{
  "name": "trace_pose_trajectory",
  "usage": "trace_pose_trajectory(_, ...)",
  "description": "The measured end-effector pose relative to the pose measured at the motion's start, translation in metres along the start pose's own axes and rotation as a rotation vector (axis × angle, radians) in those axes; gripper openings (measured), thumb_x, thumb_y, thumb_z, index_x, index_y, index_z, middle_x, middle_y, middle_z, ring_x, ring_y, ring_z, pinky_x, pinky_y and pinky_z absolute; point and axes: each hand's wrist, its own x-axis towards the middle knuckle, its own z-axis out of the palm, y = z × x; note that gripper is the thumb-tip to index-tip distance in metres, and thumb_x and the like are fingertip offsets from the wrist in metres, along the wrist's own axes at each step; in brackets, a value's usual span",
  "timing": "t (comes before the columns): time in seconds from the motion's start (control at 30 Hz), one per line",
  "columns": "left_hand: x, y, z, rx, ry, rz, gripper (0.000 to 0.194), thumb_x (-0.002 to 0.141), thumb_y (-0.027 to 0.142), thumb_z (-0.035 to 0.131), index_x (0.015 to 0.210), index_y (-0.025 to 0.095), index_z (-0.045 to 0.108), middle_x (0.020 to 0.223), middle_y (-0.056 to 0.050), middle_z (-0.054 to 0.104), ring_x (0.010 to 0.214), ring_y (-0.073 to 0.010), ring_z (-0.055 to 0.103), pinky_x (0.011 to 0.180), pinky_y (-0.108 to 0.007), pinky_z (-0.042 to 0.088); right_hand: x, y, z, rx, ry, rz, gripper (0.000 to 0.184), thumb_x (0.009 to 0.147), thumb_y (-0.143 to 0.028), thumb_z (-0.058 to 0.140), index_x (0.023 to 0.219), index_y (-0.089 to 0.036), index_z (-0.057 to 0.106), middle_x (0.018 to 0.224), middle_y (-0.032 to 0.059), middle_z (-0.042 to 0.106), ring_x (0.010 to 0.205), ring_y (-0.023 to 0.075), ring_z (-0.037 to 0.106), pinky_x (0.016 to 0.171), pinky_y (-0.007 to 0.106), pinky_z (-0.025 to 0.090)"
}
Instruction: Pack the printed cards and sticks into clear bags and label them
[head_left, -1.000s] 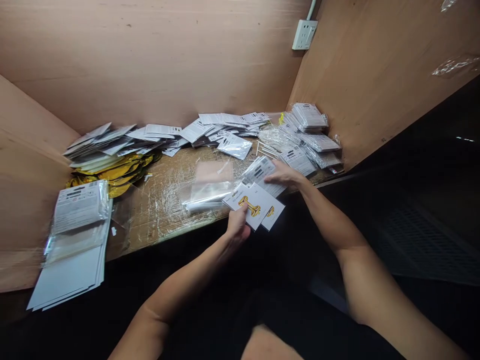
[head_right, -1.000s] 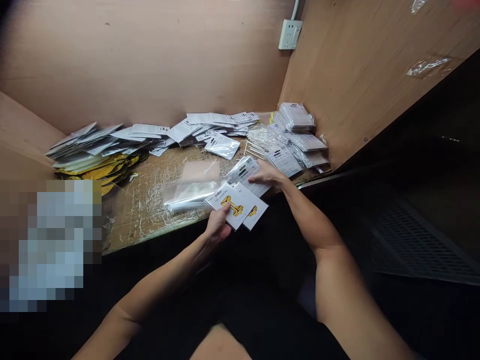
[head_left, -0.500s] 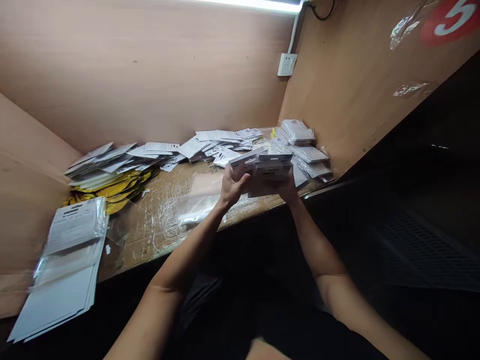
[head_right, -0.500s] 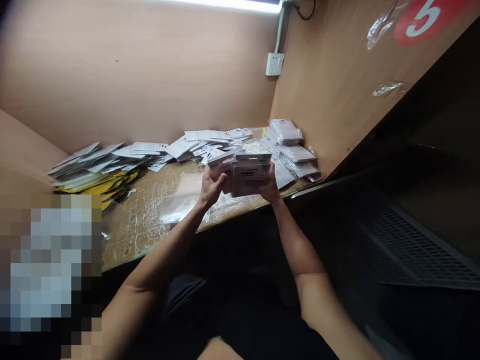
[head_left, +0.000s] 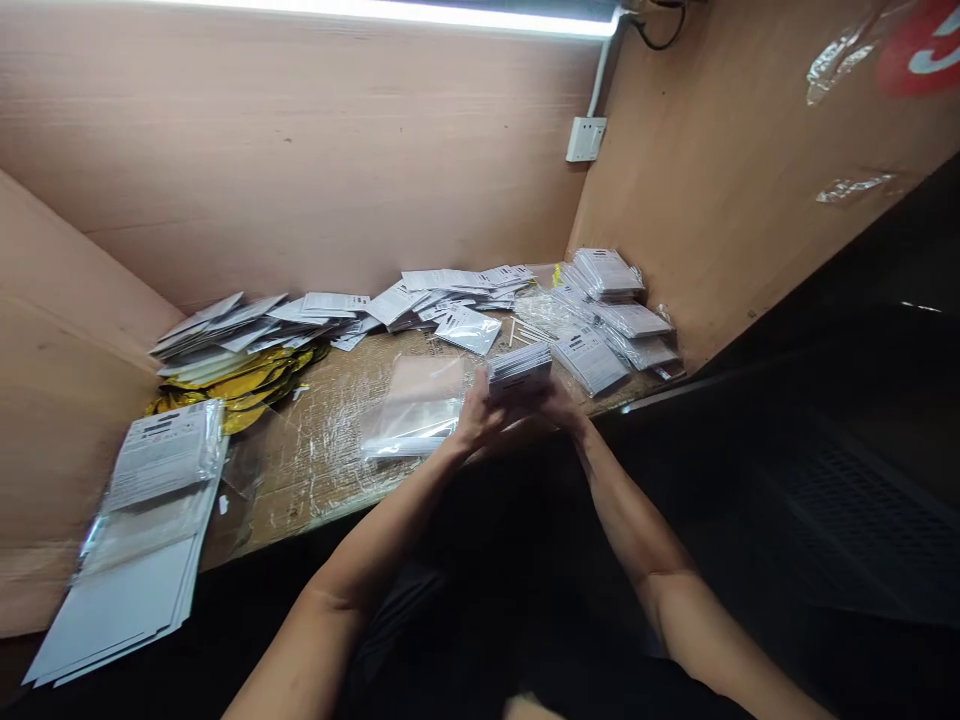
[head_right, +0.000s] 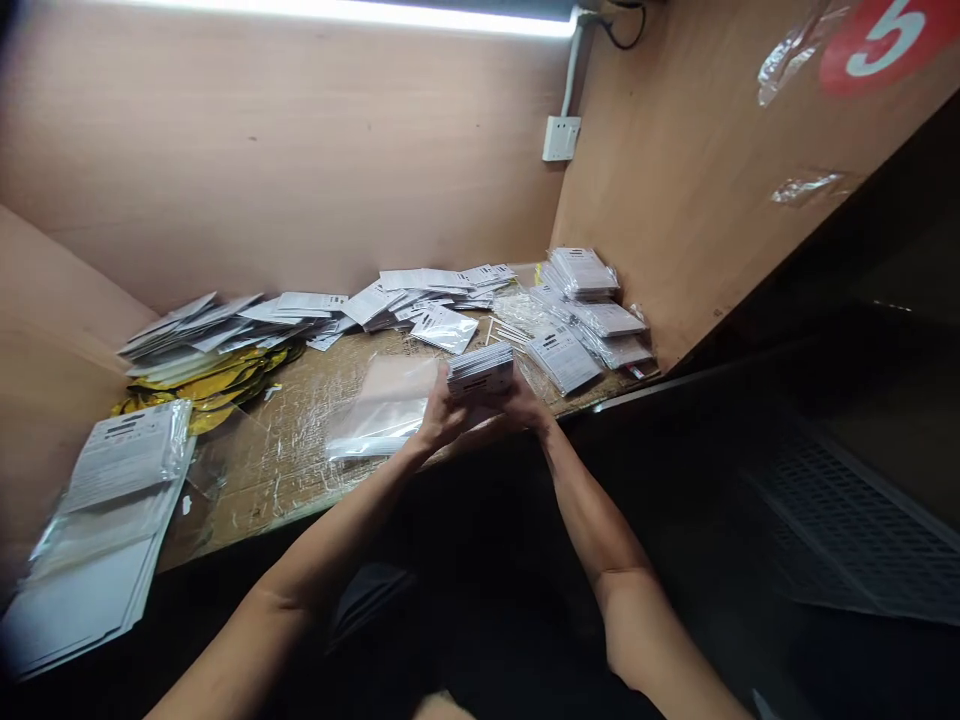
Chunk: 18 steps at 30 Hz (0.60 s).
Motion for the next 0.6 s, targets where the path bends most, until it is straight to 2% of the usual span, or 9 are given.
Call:
trace_pose_trajectory(0.07,0.003,0.014,-0.021,-0.200,0.199,-0.002,0.058,0.068,0.037,0.101,0.114,0.022,0.070,0.114,-0.008,0.078,0.113,-0.0286,0.075,0.106,-0.041,0.059,0.034,-0.013,0.002,-0.025,-0.089,-0.059,0.090,0.068,-0.077,0.090,0.136,-0.025,0.066,0.123,0.0101,0.078,0.122,0.0339,0.071,0.102,0.046,0.061)
trace_pose_trajectory(0.13,0.006,0.023,-0.051,-0.374,0.394,-0.025,0.056,0.068,0.039,0.101,0.113,0.021,0.072,0.113,-0.008,0.080,0.106,-0.0258,0.077,0.103,-0.040,0.060,0.084,-0.026,0.008,-0.192,-0.051,-0.085,0.084,0.083,-0.086,0.071,0.133,-0.020,0.067,0.131,0.0153,0.074,0.127,0.0336,0.068,0.108,0.048,0.057)
trace_pose_trajectory(0.23,0.005,0.029,-0.099,-0.464,0.581,-0.132,0.050,0.068,0.035,0.099,0.108,0.017,0.073,0.106,-0.008,0.082,0.099,-0.0252,0.079,0.100,-0.043,0.064,0.159,-0.043,0.024,-0.734,0.182,0.067,0.080,0.087,-0.076,0.073,0.133,-0.011,0.067,0.150,0.0268,0.063,0.143,0.0409,0.055,0.122,0.059,0.041)
trace_pose_trajectory(0.3,-0.002,0.028,-0.125,-0.454,0.645,-0.204,0.046,0.070,0.031,0.097,0.107,0.017,0.074,0.100,-0.007,0.083,0.097,-0.0252,0.079,0.098,-0.044,0.065,0.191,-0.052,0.036,-0.950,0.225,0.178,0.075,0.082,-0.062,0.085,0.131,-0.008,0.068,0.152,0.0303,0.061,0.145,0.0455,0.051,0.124,0.066,0.034)
trace_pose_trajectory(0.33,-0.007,0.027,-0.134,-0.447,0.667,-0.222,0.045,0.071,0.030,0.096,0.107,0.016,0.073,0.099,-0.007,0.082,0.095,-0.0249,0.079,0.097,-0.044,0.065,0.199,-0.055,0.041,-0.986,0.214,0.204,0.068,0.082,-0.055,0.086,0.128,-0.008,0.070,0.146,0.0294,0.065,0.141,0.0454,0.054,0.122,0.066,0.035)
trace_pose_trajectory(0.4,-0.013,0.024,-0.146,-0.432,0.697,-0.220,0.046,0.070,0.030,0.096,0.107,0.016,0.073,0.098,-0.006,0.082,0.091,-0.0239,0.079,0.094,-0.044,0.066,0.198,-0.061,0.050,-0.974,0.174,0.181,0.047,0.089,-0.044,0.078,0.121,-0.011,0.073,0.129,0.0222,0.074,0.125,0.0391,0.065,0.114,0.057,0.045)
trace_pose_trajectory(0.47,-0.012,0.019,-0.147,-0.394,0.692,-0.194,0.050,0.067,0.032,0.099,0.106,0.016,0.072,0.099,-0.007,0.082,0.088,-0.0230,0.078,0.092,-0.043,0.065,0.174,-0.064,0.059,-0.905,0.176,-0.010,0.033,0.099,-0.040,0.064,0.118,-0.014,0.074,0.117,0.0156,0.076,0.110,0.0325,0.068,0.103,0.046,0.052)
trace_pose_trajectory(0.53,-0.003,0.015,-0.138,-0.344,0.636,-0.153,0.059,0.062,0.036,0.103,0.108,0.016,0.071,0.102,-0.007,0.082,0.089,-0.0221,0.078,0.091,-0.040,0.064,0.131,-0.063,0.072,-0.828,0.210,-0.335,0.031,0.105,-0.037,0.055,0.116,-0.018,0.077,0.112,0.0134,0.075,0.105,0.0312,0.067,0.097,0.043,0.053)
trace_pose_trajectory(0.6,0.009,0.012,-0.120,-0.338,0.561,-0.116,0.067,0.062,0.048,0.104,0.110,0.016,0.070,0.103,-0.008,0.081,0.089,-0.0216,0.077,0.089,-0.037,0.063,0.079,-0.061,0.093,-0.926,0.174,-0.540,0.028,0.105,-0.029,0.055,0.117,-0.022,0.079,0.107,0.0142,0.073,0.107,0.0339,0.064,0.097,0.046,0.050)
